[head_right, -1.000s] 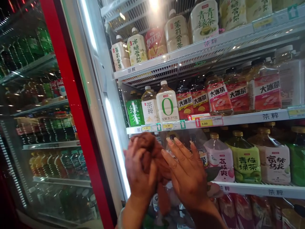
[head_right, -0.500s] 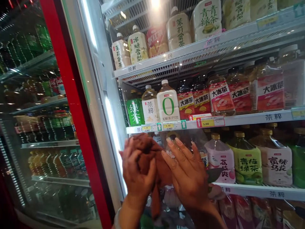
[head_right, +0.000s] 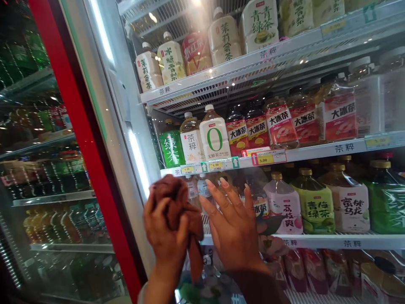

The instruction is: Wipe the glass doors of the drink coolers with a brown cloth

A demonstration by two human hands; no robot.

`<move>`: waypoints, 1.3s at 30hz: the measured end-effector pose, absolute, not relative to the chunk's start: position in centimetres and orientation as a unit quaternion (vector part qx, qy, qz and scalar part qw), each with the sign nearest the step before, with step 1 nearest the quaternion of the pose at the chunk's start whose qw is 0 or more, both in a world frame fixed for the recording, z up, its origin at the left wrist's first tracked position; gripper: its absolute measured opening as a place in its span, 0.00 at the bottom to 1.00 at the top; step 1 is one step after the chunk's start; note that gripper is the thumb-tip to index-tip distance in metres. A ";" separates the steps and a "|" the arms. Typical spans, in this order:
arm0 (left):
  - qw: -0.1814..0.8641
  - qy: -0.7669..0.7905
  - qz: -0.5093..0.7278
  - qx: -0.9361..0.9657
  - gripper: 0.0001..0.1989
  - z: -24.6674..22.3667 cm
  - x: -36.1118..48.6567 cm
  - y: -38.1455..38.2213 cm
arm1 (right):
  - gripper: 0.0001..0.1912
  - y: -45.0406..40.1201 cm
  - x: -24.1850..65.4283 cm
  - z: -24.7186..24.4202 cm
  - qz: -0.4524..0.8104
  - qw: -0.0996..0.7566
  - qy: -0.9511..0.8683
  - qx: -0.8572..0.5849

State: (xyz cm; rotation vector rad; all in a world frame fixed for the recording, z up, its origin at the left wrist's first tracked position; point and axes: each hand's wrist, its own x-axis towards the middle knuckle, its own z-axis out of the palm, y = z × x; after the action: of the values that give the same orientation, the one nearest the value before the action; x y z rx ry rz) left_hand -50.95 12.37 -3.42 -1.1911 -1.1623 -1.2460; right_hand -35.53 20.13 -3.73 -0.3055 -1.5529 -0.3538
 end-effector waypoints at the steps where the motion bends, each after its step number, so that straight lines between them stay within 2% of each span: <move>1: 0.518 -0.489 -0.530 -0.460 0.23 -2.8 -51.8 12.0 | 0.18 20.0 -35.7 -3.7 -0.155 0.686 -0.697 -0.141; 6: 0.515 -0.532 -0.516 -0.431 0.25 -1.6 -52.5 11.4 | 0.17 19.8 -36.0 -3.7 -0.151 0.692 -0.691 -0.145; 10: 0.493 -0.567 -0.479 -0.453 0.43 -2.3 -52.0 11.4 | 0.16 19.9 -36.2 -3.6 -0.153 0.697 -0.685 -0.149; 15: 0.507 -0.534 -0.497 -0.459 0.30 -6.0 -51.0 11.4 | 0.15 19.8 -36.5 -3.6 -0.157 0.709 -0.671 -0.152; 20: 0.481 -0.434 -0.433 -0.627 0.32 -7.9 -49.8 11.9 | 0.15 20.0 -36.7 -3.8 -0.157 0.714 -0.666 -0.147; 23: 0.493 -0.469 -0.494 -0.542 0.35 -5.9 -51.3 11.7 | 0.15 20.1 -36.7 -3.9 -0.160 0.713 -0.665 -0.154; 26: 0.481 -0.505 -0.567 -0.438 0.33 -4.6 -51.7 11.7 | 0.16 20.1 -36.7 -4.0 -0.161 0.708 -0.669 -0.159; 33: 0.488 -0.423 -0.465 -0.605 0.25 -8.1 -48.7 13.0 | 0.17 20.0 -36.7 -3.9 -0.163 0.708 -0.669 -0.157; 35: 0.484 -0.455 -0.462 -0.588 0.29 -7.6 -50.4 12.3 | 0.16 19.8 -36.7 -3.7 -0.156 0.710 -0.667 -0.164; 39: 0.487 -0.512 -0.542 -0.455 0.34 -5.7 -54.5 10.4 | 0.16 19.6 -36.7 -3.7 -0.145 0.709 -0.672 -0.160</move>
State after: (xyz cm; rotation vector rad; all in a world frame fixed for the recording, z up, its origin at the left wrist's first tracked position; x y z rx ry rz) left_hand -54.50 10.45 -5.70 -1.1067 -1.2450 -1.3189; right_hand -36.71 19.65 -3.66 -0.3546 -1.4918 -0.3217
